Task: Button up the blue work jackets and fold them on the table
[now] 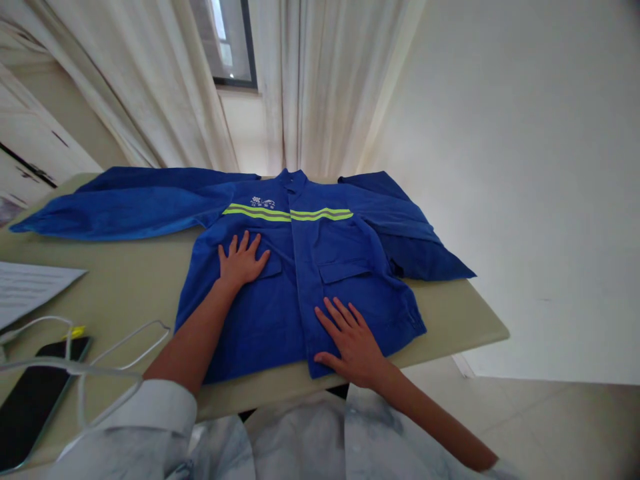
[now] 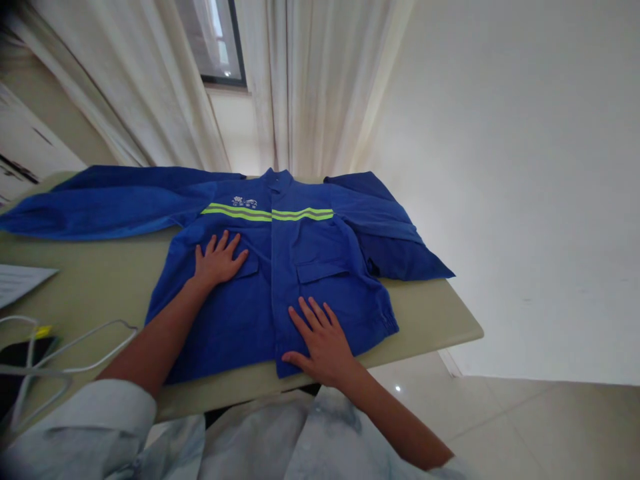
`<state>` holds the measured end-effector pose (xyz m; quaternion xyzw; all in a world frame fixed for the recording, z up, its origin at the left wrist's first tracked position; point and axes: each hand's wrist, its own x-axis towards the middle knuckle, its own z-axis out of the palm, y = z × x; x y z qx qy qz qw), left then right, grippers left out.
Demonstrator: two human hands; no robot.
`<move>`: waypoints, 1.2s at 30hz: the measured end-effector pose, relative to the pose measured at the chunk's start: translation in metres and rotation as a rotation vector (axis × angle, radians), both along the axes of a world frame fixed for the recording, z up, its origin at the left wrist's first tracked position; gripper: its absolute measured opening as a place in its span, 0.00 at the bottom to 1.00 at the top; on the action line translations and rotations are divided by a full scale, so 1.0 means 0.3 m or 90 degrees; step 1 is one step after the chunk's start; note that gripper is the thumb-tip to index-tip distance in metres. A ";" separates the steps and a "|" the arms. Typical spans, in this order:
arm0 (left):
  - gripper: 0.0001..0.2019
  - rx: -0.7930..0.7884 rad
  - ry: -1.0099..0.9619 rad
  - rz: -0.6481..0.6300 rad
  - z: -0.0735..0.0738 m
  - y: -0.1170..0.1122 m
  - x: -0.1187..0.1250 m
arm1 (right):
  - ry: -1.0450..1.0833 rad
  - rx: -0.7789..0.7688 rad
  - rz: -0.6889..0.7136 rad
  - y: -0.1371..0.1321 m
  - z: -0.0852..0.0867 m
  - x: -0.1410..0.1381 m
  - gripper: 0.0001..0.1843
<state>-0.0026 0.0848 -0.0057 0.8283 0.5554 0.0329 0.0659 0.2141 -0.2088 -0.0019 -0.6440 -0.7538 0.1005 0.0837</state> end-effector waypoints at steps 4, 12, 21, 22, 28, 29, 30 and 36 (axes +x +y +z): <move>0.37 -0.001 0.009 -0.004 0.024 -0.009 0.001 | -0.007 0.050 -0.009 -0.008 0.021 -0.016 0.53; 0.34 0.094 -0.048 -0.279 -0.014 -0.446 -0.084 | 0.072 0.046 0.031 -0.055 0.029 -0.097 0.61; 0.24 0.063 -0.206 -0.299 0.019 -0.629 -0.086 | 0.291 0.226 -0.113 -0.058 -0.007 -0.074 0.24; 0.22 0.045 -0.220 -0.316 0.029 -0.649 -0.082 | 0.319 0.248 -0.156 -0.059 -0.004 -0.067 0.21; 0.24 0.023 -0.203 -0.325 0.049 -0.703 -0.048 | 0.383 0.276 -0.239 -0.034 0.015 -0.033 0.20; 0.24 0.022 -0.195 -0.316 0.053 -0.696 -0.043 | 0.390 0.272 -0.227 -0.030 0.019 -0.031 0.18; 0.24 0.018 -0.186 -0.314 0.058 -0.688 -0.040 | 0.398 0.267 -0.219 -0.026 0.023 -0.030 0.18; 0.28 -0.006 -0.143 -0.385 0.081 -0.676 -0.044 | 0.507 0.194 -0.279 -0.027 0.042 -0.022 0.15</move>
